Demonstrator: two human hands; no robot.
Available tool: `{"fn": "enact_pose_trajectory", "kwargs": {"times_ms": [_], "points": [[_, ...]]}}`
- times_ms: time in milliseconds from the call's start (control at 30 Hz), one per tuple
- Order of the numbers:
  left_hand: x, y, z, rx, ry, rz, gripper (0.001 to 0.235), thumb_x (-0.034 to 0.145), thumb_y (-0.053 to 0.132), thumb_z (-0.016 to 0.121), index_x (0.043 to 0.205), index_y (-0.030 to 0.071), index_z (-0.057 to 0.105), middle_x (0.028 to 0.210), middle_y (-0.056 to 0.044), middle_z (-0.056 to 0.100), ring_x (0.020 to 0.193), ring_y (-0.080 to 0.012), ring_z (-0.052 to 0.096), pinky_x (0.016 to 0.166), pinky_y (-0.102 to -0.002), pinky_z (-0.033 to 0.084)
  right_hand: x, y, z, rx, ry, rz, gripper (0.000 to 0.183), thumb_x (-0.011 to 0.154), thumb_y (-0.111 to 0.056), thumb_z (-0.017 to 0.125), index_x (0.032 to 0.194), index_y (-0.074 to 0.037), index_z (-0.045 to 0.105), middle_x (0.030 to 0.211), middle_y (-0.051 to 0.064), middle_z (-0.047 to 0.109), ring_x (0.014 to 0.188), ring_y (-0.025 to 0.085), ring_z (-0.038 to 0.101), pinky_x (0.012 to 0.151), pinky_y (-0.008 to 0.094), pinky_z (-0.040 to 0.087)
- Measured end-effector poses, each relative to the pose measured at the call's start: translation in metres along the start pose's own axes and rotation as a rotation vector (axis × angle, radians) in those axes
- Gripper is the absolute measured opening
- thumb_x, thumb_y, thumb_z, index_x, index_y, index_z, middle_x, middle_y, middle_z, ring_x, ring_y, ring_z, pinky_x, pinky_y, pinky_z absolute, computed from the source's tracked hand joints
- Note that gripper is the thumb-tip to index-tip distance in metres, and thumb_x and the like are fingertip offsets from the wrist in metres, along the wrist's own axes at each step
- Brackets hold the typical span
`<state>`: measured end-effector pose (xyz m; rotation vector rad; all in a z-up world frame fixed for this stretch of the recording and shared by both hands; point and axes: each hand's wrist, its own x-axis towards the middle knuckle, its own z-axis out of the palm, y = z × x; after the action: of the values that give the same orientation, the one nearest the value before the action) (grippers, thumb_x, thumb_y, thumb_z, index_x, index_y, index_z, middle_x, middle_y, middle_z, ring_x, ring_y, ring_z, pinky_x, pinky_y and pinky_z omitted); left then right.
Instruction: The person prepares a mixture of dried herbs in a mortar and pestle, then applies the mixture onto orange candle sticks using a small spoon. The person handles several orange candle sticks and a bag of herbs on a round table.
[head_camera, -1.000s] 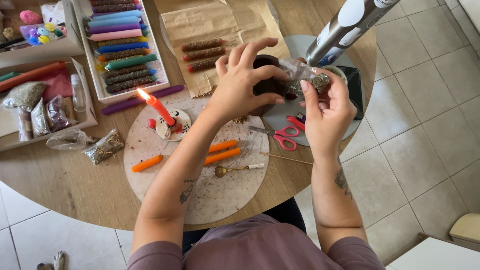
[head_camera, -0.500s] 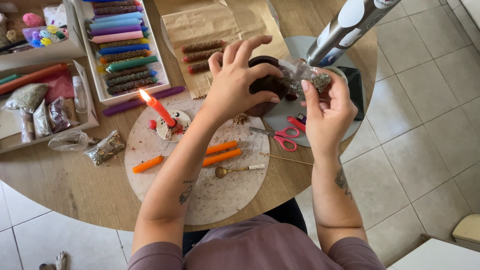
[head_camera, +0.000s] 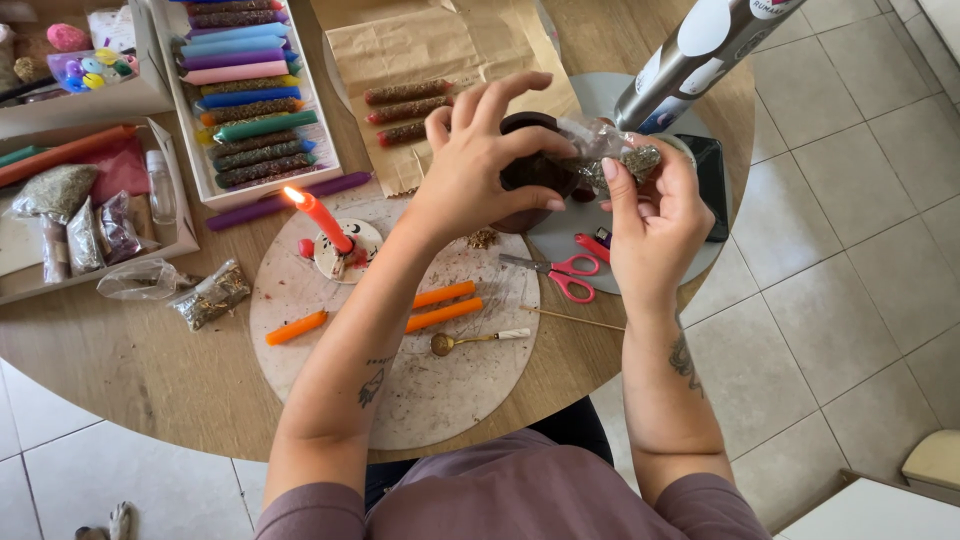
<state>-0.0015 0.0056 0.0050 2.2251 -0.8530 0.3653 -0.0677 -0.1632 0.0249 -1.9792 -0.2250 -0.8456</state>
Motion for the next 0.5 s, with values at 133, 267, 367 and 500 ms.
{"fn": "enact_pose_trajectory", "kwargs": {"times_ms": [133, 267, 367, 500], "points": [[0.0003, 0.0013, 0.0045, 0.021, -0.010, 0.020, 0.040, 0.074, 0.059, 0.072, 0.107, 0.038, 0.065, 0.140, 0.003, 0.030, 0.128, -0.0311, 0.028, 0.092, -0.053, 0.023, -0.0018, 0.0012, 0.0020, -0.003, -0.003, -0.026, 0.014, 0.094, -0.002, 0.061, 0.106, 0.003, 0.055, 0.098, 0.014, 0.063, 0.079, 0.016, 0.061, 0.061, 0.025, 0.059], [0.0011, -0.0028, 0.0024, 0.084, 0.020, 0.000, 0.037, 0.071, 0.056, 0.076, 0.099, 0.035, 0.065, 0.140, 0.002, 0.032, 0.126, -0.0296, 0.029, 0.090, -0.053, 0.023, -0.0013, 0.0021, 0.0004, -0.006, 0.009, 0.014, 0.014, 0.094, -0.003, 0.062, 0.106, 0.001, 0.055, 0.096, 0.013, 0.063, 0.076, 0.015, 0.060, 0.058, 0.025, 0.059], [0.0004, -0.0023, 0.0027, 0.066, 0.012, 0.003, 0.040, 0.071, 0.055, 0.077, 0.103, 0.036, 0.064, 0.141, 0.003, 0.030, 0.126, -0.0307, 0.029, 0.091, -0.052, 0.023, -0.0014, 0.0008, 0.0004, -0.023, 0.008, 0.006, 0.014, 0.094, -0.004, 0.062, 0.105, 0.001, 0.054, 0.093, 0.013, 0.063, 0.071, 0.014, 0.059, 0.057, 0.024, 0.058], [0.0001, 0.0015, 0.0055, 0.020, -0.004, 0.039, 0.039, 0.074, 0.058, 0.072, 0.108, 0.039, 0.065, 0.140, 0.003, 0.031, 0.128, -0.0304, 0.028, 0.094, -0.050, 0.022, -0.0017, -0.0003, 0.0027, 0.000, 0.008, -0.013, 0.014, 0.094, -0.003, 0.061, 0.106, 0.002, 0.055, 0.098, 0.014, 0.063, 0.080, 0.017, 0.061, 0.059, 0.025, 0.059]]}}
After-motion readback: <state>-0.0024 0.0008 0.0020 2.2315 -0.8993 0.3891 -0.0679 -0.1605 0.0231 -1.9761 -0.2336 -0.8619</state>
